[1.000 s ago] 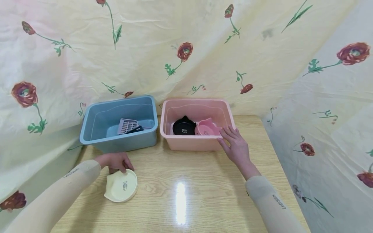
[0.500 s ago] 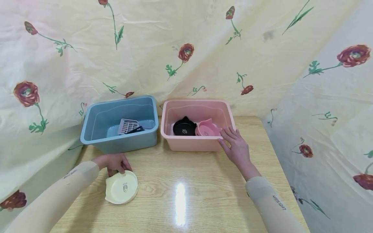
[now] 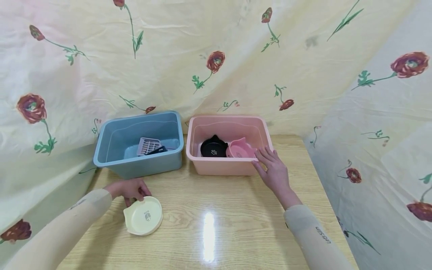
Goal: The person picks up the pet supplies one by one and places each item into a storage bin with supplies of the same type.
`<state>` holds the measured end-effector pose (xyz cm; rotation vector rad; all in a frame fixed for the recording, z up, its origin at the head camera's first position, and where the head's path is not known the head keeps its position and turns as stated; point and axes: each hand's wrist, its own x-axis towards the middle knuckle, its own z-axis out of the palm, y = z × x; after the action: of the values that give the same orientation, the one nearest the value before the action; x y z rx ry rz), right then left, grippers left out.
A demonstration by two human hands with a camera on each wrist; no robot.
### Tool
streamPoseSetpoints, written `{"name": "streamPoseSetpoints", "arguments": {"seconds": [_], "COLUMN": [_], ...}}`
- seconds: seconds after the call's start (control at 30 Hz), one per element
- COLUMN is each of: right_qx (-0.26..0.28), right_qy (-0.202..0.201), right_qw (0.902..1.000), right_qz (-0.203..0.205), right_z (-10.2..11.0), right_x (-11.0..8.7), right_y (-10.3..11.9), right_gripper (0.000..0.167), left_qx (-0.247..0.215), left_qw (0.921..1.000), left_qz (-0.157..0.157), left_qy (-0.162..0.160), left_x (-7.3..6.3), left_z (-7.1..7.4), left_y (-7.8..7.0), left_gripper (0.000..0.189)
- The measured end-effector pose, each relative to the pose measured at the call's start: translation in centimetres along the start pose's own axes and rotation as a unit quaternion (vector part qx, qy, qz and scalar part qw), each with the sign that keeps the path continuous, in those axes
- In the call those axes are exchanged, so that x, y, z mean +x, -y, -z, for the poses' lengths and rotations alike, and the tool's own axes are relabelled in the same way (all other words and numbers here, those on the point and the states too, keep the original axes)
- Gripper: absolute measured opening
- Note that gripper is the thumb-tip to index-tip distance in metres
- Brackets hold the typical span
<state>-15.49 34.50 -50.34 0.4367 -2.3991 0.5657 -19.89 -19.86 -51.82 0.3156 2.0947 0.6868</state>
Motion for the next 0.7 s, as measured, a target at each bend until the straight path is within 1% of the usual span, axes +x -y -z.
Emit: {"name": "streamPoseSetpoints", "arguments": {"seconds": [0.13,0.27,0.37,0.53,0.6,0.7], "right_qx": [0.001,0.004,0.006,0.009,0.009,0.007], "right_qy": [0.001,0.001,0.002,-0.001,-0.003,-0.006], "right_qw": [1.0,1.0,1.0,0.9999,0.9999,0.9999], "right_qz": [-0.002,-0.004,-0.006,-0.008,-0.009,-0.01], "right_z": [-0.1,-0.2,-0.3,-0.3,-0.3,-0.3], "right_x": [0.0,0.1,0.1,0.0,-0.1,-0.2], "right_y": [0.1,0.1,0.2,0.0,0.0,-0.1], "right_gripper": [0.048,0.048,0.048,0.047,0.047,0.048], "left_qx": [0.001,-0.011,-0.022,-0.032,-0.034,-0.04], "left_qw": [0.9999,0.9997,0.9995,0.9994,0.9994,0.9991], "left_qz": [-0.006,0.006,0.013,0.002,-0.008,-0.013], "left_qy": [-0.01,-0.021,-0.021,-0.009,-0.001,0.008], "left_x": [0.0,0.0,0.0,-0.3,-0.4,-0.6], "left_z": [-0.1,-0.3,-0.4,-0.1,0.1,0.5], "left_y": [0.5,0.7,0.7,0.1,-0.2,-1.0], "left_gripper": [0.033,0.033,0.034,0.033,0.033,0.033]}}
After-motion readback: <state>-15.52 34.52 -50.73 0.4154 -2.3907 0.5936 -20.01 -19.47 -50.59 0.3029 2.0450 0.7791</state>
